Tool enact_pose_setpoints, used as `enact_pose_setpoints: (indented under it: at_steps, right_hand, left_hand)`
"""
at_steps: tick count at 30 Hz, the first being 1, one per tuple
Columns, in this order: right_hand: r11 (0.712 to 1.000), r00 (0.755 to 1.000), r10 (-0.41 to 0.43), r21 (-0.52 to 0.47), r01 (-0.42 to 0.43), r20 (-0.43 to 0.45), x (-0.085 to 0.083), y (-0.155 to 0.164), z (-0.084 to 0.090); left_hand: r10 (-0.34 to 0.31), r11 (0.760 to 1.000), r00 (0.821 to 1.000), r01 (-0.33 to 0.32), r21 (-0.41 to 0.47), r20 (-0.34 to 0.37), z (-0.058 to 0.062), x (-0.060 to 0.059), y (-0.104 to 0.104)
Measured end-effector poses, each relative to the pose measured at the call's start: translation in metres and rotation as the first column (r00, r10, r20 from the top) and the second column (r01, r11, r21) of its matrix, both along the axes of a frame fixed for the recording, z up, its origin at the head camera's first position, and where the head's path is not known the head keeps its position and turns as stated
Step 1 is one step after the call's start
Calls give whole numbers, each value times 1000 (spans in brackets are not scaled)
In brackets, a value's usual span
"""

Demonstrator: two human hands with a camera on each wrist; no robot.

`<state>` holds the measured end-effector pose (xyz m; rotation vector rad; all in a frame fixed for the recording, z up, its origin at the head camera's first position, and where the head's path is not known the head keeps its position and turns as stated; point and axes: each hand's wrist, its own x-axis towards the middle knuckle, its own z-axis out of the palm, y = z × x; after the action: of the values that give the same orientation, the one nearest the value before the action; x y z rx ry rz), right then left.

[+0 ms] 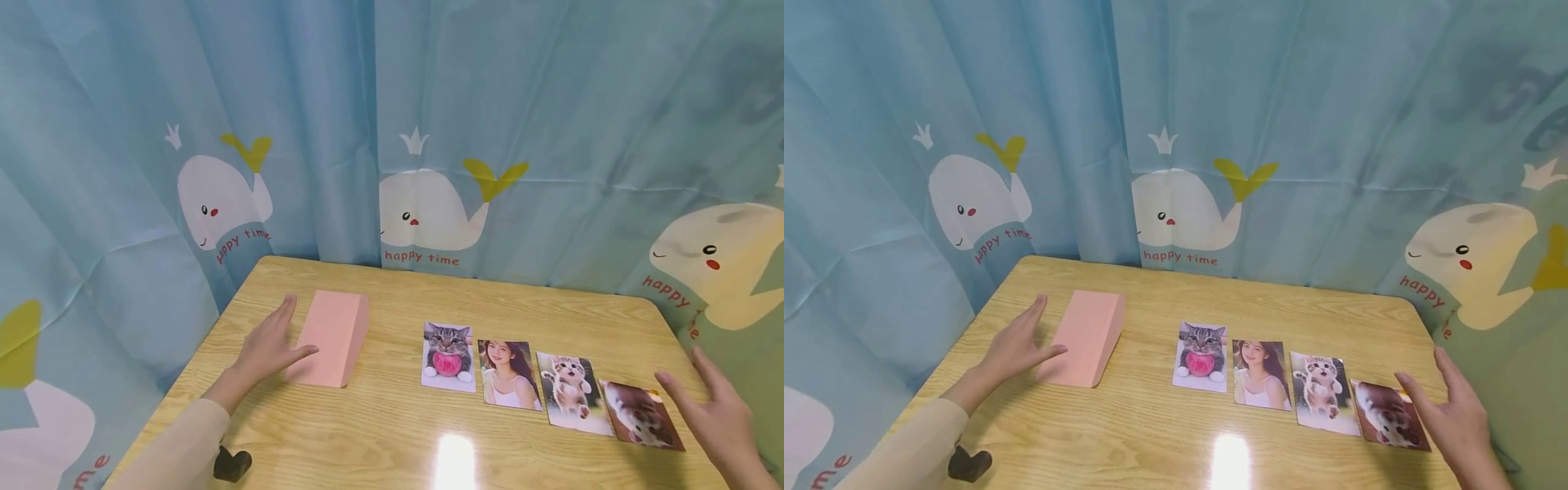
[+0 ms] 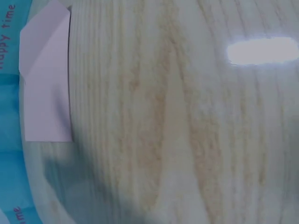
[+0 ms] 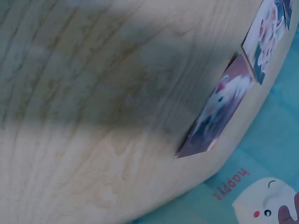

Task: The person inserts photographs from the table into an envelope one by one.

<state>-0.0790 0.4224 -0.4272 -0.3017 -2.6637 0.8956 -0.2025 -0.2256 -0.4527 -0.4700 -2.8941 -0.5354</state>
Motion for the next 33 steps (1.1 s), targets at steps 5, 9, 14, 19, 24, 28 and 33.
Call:
enact_pose_setpoints:
  at_steps: [5,9,14,19,24,28,33]
  right_hand:
    - [999,998,-40,17,40,37,2,4,-5]
    - [997,996,-64,46,61,70,2,7,-11]
    - [996,992,-58,68,50,109,0,11,-16]
    - [995,980,-82,71,70,180,-1,12,-19]
    - [994,961,-97,77,80,258,-2,17,-24]
    - [993,967,-70,105,46,246,0,23,-34]
    - [994,952,-65,103,35,299,2,26,-43]
  left_hand:
    - [35,999,999,-36,24,30,-8,4,-4]
    - [47,998,996,-50,44,71,-12,8,-7]
    - [96,989,982,-112,93,165,-19,11,-14]
    - [97,970,966,-146,196,239,-25,11,-20]
    - [72,961,953,-145,236,294,-29,10,-23]
    - [105,957,923,-195,216,370,-29,11,-23]
    - [146,948,888,-251,193,436,-26,12,-21]
